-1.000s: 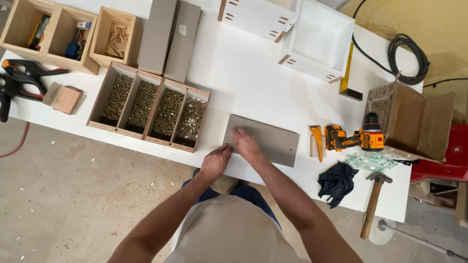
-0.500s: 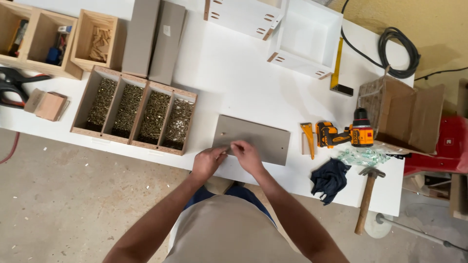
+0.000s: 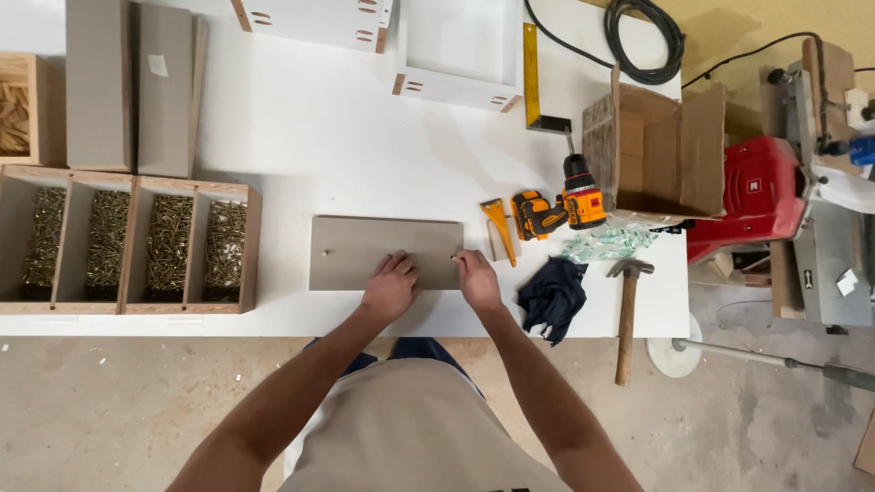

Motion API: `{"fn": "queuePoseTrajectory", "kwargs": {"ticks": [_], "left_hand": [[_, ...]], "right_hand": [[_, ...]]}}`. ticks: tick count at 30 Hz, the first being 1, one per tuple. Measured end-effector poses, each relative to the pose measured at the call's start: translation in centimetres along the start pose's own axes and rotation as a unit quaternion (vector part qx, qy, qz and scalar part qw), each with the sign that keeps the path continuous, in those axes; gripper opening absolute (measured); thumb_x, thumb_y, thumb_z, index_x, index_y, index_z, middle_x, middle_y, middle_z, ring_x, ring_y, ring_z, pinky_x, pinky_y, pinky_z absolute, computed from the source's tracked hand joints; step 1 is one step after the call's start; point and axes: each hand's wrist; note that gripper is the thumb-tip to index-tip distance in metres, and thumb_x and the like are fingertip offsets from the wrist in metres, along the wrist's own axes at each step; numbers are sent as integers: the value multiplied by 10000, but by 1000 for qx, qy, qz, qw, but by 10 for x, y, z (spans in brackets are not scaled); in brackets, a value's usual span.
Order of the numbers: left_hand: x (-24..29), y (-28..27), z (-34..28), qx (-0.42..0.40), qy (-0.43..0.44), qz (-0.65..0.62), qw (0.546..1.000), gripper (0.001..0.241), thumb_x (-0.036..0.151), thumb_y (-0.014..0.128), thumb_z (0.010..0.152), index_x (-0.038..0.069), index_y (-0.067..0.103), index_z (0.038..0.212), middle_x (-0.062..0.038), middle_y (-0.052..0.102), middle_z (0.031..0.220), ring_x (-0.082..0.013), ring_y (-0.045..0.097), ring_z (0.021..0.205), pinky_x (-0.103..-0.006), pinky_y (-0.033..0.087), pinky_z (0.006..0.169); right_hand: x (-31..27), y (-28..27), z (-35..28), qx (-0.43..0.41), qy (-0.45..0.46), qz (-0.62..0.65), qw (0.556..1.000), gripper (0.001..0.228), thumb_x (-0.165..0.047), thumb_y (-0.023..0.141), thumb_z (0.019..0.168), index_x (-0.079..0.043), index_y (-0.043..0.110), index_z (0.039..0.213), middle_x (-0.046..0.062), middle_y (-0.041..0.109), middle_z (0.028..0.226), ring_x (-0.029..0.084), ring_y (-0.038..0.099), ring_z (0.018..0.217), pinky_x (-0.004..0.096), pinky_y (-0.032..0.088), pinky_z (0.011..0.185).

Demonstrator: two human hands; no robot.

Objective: Assemble a wooden drawer by aligning panels and installing metal slides using a drill and hammer.

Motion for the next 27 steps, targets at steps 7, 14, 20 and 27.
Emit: {"fn": "queuePoseTrajectory", "kwargs": {"ticks": [7, 14, 20, 27], "left_hand": [[3, 6, 1, -31, -39, 0, 999, 399, 424, 732, 884, 145, 753, 1169, -39, 608, 1431, -313, 526, 1393, -506, 399, 1178], [7, -9, -2, 11, -36, 3, 999, 404, 397, 788, 827, 146, 766, 1142, -35, 646, 1397, -295, 577, 1345, -483, 432, 1158], [8, -12, -4, 24, -35, 13, 999, 419, 401, 804, 809, 153, 769, 1145, -35, 662, 1381, -290, 586, 1334, -475, 439, 1150], [6, -18, -1, 25, -32, 7, 999, 386, 384, 803, 815, 162, 770, 1128, -24, 669, 1376, -289, 585, 1336, -471, 443, 1146]], "right_hand": [[5, 8, 5, -19, -41, -40, 998, 195, -351, 557, 1072, -168, 622, 1058, 28, 609, 855, 217, 712, 814, 330, 590, 754], [5, 7, 6, -7, -120, -170, 978, 195, -316, 510, 1075, -181, 568, 947, -36, 536, 776, 146, 675, 710, 246, 561, 684], [8, 10, 7, -10, -129, -151, 980, 168, -298, 565, 1049, -165, 606, 956, -22, 562, 776, 170, 686, 687, 263, 570, 666], [1, -2, 10, 19, -53, 8, 998, 125, -264, 739, 951, -181, 698, 1033, -22, 669, 846, 163, 725, 792, 270, 607, 737]]}}
Point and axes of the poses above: each hand's wrist, its own z-axis towards the middle knuckle, its own y-axis out of the palm, x = y × z
